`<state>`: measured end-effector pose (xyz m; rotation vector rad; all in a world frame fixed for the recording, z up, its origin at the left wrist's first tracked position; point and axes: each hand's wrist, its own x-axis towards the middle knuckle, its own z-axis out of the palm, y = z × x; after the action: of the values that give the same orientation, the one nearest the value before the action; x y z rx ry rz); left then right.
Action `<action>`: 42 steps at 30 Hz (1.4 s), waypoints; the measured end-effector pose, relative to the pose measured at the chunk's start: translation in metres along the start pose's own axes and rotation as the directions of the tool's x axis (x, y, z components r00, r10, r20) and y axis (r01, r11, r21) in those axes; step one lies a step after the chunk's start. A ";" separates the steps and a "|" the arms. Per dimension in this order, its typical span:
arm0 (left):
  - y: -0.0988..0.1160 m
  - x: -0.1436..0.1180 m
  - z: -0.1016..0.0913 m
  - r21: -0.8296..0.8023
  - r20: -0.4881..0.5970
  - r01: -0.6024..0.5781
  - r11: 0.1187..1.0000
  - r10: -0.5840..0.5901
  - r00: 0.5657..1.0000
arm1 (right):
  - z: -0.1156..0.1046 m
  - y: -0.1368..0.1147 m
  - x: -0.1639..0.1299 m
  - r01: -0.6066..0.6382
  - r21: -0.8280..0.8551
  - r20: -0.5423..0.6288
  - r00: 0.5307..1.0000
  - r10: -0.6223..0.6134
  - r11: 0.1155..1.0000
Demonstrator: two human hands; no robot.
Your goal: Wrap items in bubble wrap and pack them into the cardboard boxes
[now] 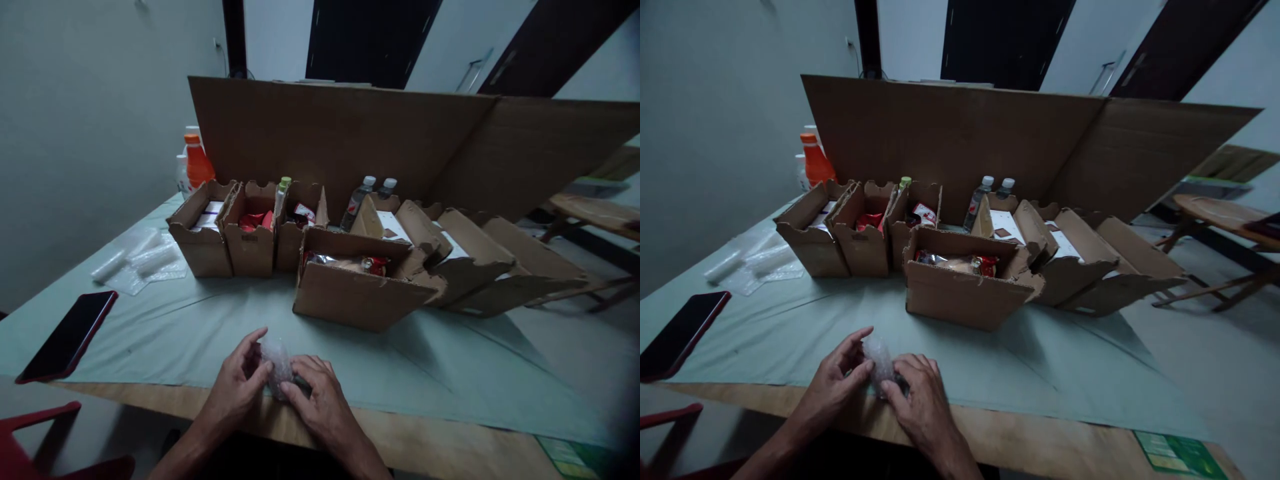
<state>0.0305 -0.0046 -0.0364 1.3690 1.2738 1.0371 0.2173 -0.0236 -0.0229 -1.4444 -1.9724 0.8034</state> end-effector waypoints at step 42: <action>0.106 0.091 0.058 0.565 0.146 -0.696 0.442 0.777 0.612 | -0.228 0.000 0.094 0.034 -0.787 0.249 0.931 0.267 0.616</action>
<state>0.1148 0.0812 0.0554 2.5387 1.1100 1.3996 0.3608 0.0983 0.1369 -2.0404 -2.7246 0.1983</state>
